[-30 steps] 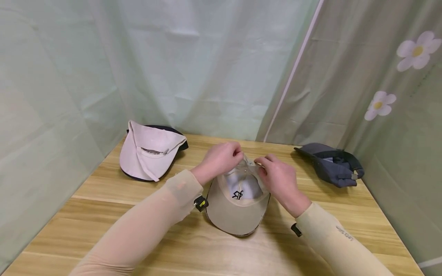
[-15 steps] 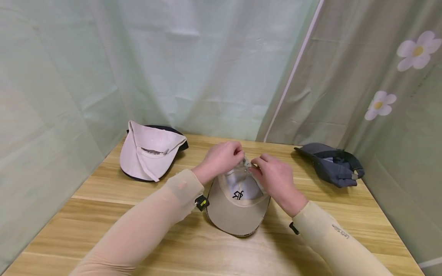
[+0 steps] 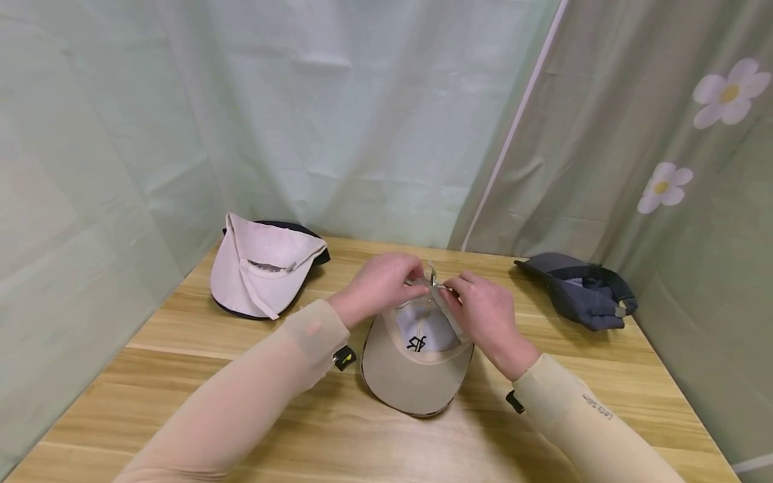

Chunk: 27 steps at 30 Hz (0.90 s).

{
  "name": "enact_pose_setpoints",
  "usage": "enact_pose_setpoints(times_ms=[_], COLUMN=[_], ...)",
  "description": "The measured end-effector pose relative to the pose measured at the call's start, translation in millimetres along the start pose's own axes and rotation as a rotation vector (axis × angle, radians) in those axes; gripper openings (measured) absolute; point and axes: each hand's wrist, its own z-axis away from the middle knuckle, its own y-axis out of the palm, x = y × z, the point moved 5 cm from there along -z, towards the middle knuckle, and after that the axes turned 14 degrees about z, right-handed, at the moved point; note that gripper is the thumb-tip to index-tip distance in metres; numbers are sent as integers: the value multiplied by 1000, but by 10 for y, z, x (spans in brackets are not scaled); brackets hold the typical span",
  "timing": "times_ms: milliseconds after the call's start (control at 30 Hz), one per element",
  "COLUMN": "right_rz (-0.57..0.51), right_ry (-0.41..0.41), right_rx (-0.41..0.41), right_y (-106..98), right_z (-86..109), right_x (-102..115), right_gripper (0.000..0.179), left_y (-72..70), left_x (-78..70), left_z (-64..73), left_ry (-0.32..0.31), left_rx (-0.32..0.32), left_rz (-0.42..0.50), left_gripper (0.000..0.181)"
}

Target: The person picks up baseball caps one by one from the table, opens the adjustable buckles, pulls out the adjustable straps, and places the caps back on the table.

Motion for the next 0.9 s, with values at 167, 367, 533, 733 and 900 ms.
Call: enact_pose_setpoints(times_ms=[167, 367, 533, 733, 900], right_rz=[2, -4, -8, -8, -9], right_ry=[9, 25, 41, 37, 41], right_rx=[15, 48, 69, 66, 66], right_y=[-8, -14, -11, -11, -17], right_z=[-10, -17, -24, -28, -17], right_x=[12, 7, 0, -1, -17], right_gripper=[10, 9, 10, 10, 9], left_y=[19, 41, 55, 75, 79], left_x=[-22, -38, -51, -54, -66], left_z=[35, 35, 22, 16, 26], left_ry=[36, 42, 56, 74, 94], left_rx=[-9, -39, -51, -68, -77], left_rz=[-65, -104, -133, -181, -220], left_gripper=[22, 18, 14, 5, 6])
